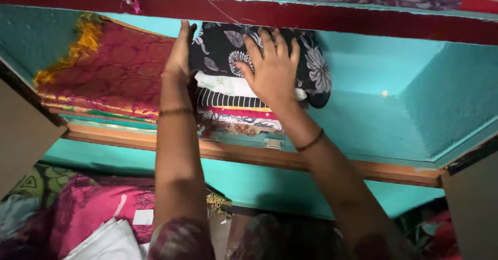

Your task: The person folds several pieces of clothing, including a black floral garment, a red cloth, and a green cloth, then places them into a wooden wardrobe shelf. The person also retrieves and repositions a white cloth within the wardrobe.

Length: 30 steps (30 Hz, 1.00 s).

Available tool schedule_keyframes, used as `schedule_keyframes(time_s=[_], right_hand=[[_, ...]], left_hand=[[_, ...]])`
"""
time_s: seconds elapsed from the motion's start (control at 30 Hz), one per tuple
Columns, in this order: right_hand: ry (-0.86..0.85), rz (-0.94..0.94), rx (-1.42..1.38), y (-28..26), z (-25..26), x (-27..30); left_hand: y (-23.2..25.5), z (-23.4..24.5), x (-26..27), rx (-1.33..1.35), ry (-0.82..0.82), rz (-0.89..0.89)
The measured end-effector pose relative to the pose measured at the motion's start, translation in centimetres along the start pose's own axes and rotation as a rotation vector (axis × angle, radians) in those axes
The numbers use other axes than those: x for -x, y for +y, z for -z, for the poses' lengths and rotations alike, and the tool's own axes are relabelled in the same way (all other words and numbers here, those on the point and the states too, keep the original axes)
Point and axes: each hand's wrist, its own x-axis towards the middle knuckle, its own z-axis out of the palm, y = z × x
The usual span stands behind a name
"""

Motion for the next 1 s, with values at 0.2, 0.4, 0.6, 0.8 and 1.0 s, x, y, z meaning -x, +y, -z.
schedule_keyframes(time_s=[0.2, 0.4, 0.6, 0.8, 1.0], right_hand=[[0.079, -0.019, 0.070, -0.3, -3.4, 1.8], [0.079, 0.012, 0.010, -0.3, -3.7, 0.4], [0.191, 0.019, -0.130, 1.7, -0.3, 1.9], [0.392, -0.026, -0.157, 2.3, 2.0, 6.7], [0.420, -0.083, -0.266, -0.5, 2.6, 10.6]], left_hand=[[-2.8, -3.6, 7.7, -0.179, 0.363, -0.833], [-5.4, -8.3, 9.7, -0.517, 0.595, -1.046], [-5.1, -9.0, 12.6, -0.713, 0.741, -1.075], [-5.1, -9.4, 14.2, -0.852, 0.731, -1.014], [-7.2, -9.1, 17.3, -0.759, 0.716, -1.043]])
